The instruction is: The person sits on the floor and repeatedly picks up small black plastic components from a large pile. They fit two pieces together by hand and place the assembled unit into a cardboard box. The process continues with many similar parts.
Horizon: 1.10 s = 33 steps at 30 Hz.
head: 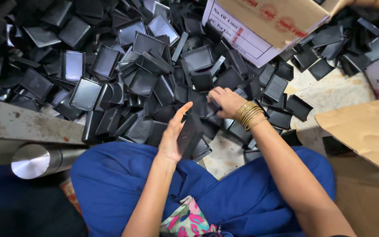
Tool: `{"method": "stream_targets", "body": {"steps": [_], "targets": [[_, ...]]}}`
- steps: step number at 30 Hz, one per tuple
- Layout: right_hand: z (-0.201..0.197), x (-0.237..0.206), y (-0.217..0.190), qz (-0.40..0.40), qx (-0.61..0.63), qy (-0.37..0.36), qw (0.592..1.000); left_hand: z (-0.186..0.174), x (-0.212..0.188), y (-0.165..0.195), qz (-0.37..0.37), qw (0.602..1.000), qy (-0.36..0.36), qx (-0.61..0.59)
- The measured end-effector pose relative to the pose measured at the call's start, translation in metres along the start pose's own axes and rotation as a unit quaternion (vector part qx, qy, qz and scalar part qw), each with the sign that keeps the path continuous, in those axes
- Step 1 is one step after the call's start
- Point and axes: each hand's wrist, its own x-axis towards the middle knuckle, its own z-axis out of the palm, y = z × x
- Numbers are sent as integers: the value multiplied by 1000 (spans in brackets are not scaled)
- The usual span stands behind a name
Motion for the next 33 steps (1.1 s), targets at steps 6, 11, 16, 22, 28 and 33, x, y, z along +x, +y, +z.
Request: {"method": "stream_targets", "body": {"steps": [6,11,16,22,28,33], "targets": [[-29,-31,-15,78,-36,57,995,-14,-3,-2,-10,979,-104,-175],[-32,-46,-60,39,450,154,879,-12,7,-6,72,973,-16,-219],[8,-35,-109,15,575,122,809,-1,11,-17,57,990,103,-83],[-6,-30,-94,80,829,87,546,11,7,5,112,983,126,-71],[-21,-35,-93,-1,893,31,449,24,3,14,202,976,83,-13],[-10,-30,-95,-19,859,65,507,21,10,12,228,966,109,51]]}}
